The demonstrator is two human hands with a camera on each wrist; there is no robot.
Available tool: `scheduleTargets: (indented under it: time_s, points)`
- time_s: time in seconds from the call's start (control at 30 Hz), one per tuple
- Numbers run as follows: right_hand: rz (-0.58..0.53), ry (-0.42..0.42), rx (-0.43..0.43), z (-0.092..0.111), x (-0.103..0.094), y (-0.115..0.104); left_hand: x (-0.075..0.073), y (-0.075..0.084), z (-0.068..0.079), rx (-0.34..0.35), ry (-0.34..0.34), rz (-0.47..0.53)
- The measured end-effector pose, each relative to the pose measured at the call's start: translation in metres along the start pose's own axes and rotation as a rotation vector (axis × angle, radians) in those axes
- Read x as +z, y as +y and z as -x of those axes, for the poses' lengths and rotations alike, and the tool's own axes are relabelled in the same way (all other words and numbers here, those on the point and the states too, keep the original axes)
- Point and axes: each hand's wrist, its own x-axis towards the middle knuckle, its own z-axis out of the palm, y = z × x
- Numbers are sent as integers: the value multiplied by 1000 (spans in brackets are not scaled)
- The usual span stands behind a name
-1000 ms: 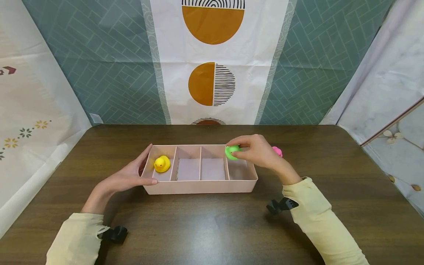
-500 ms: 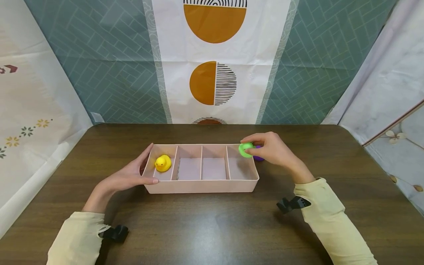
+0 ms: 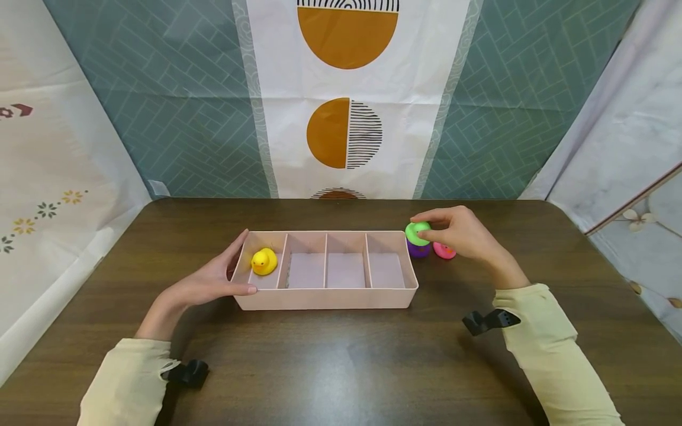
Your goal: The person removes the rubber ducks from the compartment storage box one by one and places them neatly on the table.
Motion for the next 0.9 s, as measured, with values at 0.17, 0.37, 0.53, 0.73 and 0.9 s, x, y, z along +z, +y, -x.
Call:
scheduleTargets:
  time_s: [0.17,0.37,0.53,0.73,0.9]
  points:
    - [29,-15,23,4,-6,9,0,0,0,-1,-9,14]
    - [32,-16,31,7,-13,20,1,0,-1,4,-13,28]
    - [49,-4,34,7,-20,31,2,0,0,6,-14,28]
    - [83,4,54,6,-29,42,0,0,0,9,-4,21]
    - [98,16,62,10,-37,50,0,0,0,15,-5,22]
